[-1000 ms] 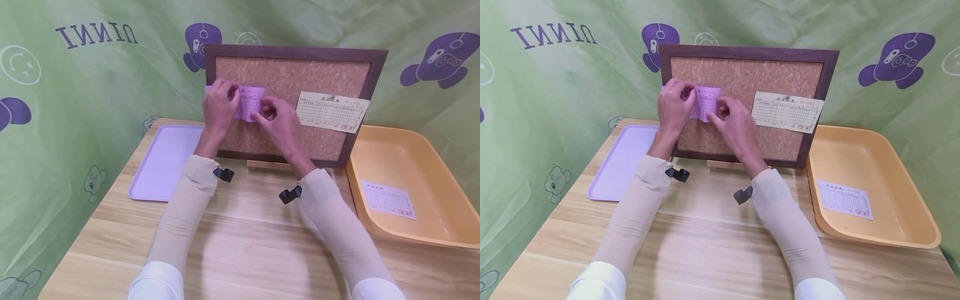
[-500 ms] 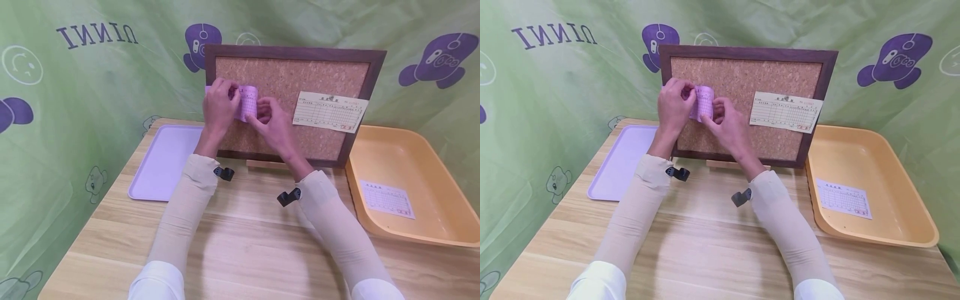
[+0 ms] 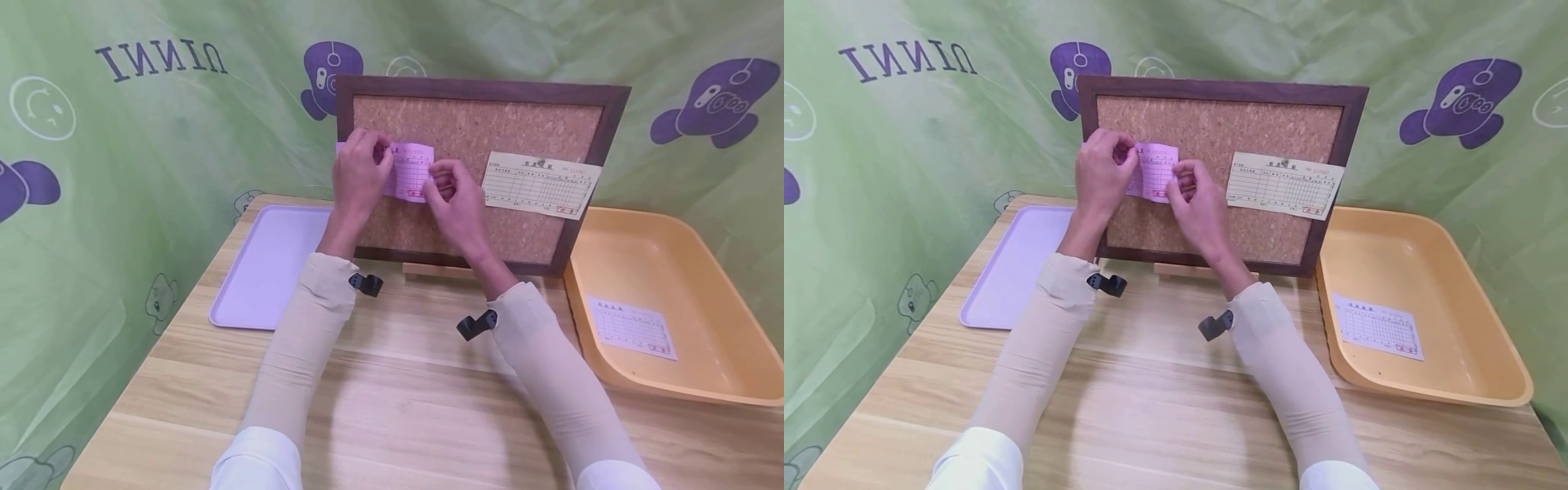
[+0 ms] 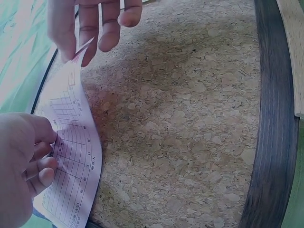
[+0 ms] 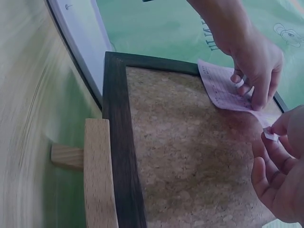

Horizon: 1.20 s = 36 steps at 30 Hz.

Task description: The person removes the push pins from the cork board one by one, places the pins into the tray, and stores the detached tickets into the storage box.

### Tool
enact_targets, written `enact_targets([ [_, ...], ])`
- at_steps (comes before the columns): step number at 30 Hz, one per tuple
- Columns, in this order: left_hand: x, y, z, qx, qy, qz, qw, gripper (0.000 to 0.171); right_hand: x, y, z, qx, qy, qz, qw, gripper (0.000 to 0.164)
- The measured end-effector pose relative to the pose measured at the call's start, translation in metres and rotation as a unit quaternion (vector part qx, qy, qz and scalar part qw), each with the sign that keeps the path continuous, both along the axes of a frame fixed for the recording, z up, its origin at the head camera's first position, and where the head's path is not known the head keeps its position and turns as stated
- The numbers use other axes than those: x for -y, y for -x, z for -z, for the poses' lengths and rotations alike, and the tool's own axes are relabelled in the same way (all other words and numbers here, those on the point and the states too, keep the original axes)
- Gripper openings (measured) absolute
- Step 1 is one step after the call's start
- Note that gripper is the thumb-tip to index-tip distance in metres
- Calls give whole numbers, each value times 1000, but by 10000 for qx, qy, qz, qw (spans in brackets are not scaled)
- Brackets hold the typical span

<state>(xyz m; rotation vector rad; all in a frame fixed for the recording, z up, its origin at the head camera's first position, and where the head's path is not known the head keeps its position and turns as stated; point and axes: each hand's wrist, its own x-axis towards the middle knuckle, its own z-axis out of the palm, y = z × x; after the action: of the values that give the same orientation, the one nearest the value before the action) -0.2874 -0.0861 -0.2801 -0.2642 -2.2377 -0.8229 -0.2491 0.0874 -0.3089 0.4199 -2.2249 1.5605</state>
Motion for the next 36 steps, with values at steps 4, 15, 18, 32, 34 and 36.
enact_targets([
  [4,1,0,0,1,-16,9,10000,13,-4,0,1,26,-8,62,10000,29],
  [15,4,2,2,-102,-37,167,9998,13,-12,2,2,48,-130,172,9998,40],
  [18,5,2,3,-142,4,207,9997,13,-14,1,2,-26,-101,264,9996,33],
  [32,6,2,3,-326,-12,347,9989,10,-16,3,3,-174,9,352,9992,17],
  [34,7,2,3,-314,-30,358,9989,10,-16,2,2,-172,1,353,9992,17],
  [36,7,2,4,-297,-37,384,9988,10,-16,2,2,-161,4,356,9992,17],
])
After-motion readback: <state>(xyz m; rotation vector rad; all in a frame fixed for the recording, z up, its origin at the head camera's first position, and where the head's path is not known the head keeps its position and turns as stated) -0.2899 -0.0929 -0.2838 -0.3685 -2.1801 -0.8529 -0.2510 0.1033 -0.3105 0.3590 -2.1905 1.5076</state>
